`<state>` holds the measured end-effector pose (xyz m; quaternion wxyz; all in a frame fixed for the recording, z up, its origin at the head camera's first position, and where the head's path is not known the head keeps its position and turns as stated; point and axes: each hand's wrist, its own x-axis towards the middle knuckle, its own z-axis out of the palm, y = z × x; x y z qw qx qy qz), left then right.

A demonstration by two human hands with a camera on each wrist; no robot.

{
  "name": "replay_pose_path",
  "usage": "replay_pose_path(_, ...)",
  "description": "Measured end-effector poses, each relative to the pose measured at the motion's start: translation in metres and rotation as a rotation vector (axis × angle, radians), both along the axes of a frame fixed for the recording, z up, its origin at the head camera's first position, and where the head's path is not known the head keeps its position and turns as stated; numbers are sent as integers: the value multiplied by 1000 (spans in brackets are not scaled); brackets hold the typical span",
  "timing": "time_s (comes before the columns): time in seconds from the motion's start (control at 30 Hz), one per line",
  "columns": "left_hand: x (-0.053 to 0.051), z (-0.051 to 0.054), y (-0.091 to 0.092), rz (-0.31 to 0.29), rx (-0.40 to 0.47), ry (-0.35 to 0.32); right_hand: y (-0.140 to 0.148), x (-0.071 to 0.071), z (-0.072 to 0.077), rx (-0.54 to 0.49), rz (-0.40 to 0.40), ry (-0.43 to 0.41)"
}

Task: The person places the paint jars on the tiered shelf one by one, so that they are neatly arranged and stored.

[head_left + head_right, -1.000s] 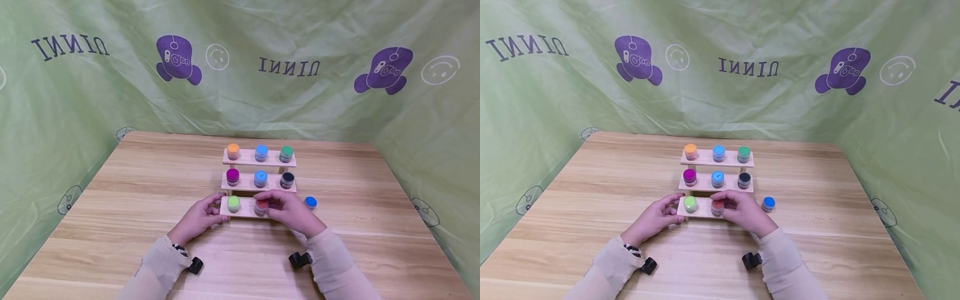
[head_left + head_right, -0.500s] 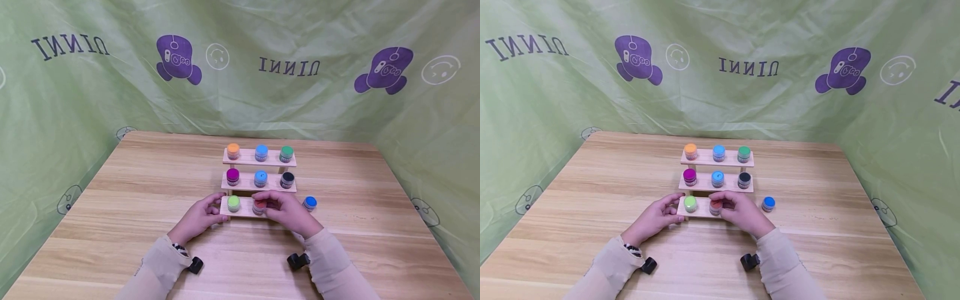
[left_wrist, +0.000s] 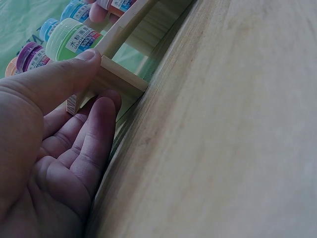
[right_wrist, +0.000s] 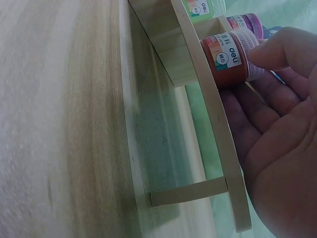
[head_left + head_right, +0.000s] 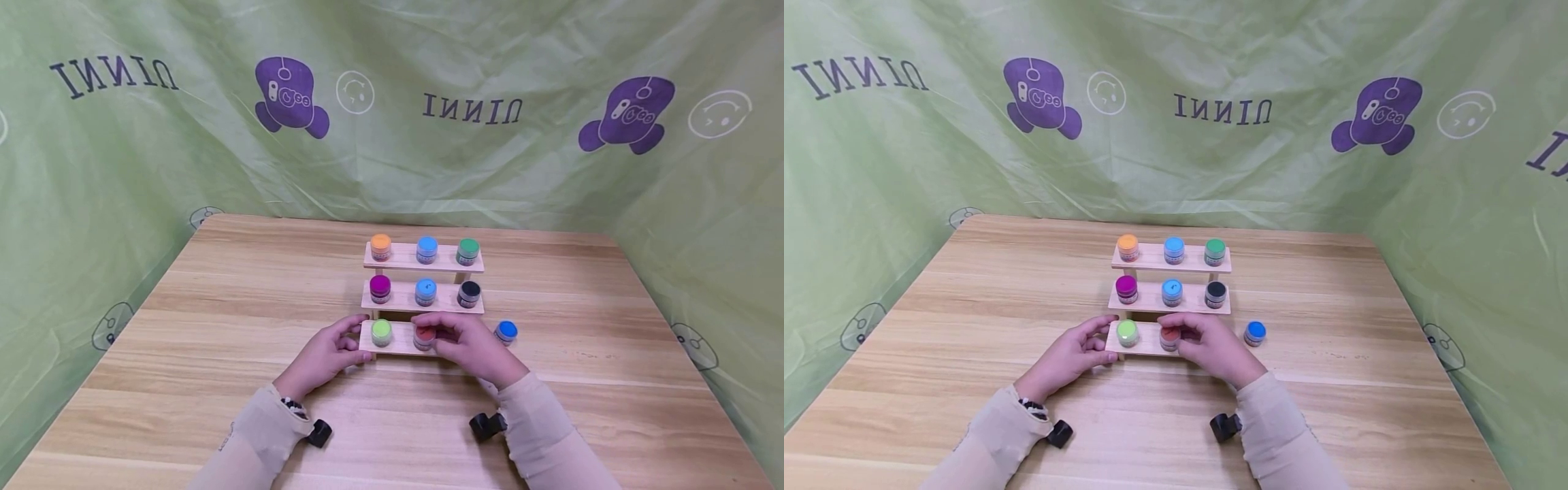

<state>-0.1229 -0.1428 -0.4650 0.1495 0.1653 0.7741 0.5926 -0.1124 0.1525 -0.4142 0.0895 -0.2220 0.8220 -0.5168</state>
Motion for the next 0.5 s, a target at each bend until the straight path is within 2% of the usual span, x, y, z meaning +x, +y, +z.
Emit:
replay_pose_path(0.17,0,1,0,10,1,-9,1,0,3,20,2,-19)
replay_pose_path(0.5,1,0,0,7,5,-7,8,0,9,42,-15,-118)
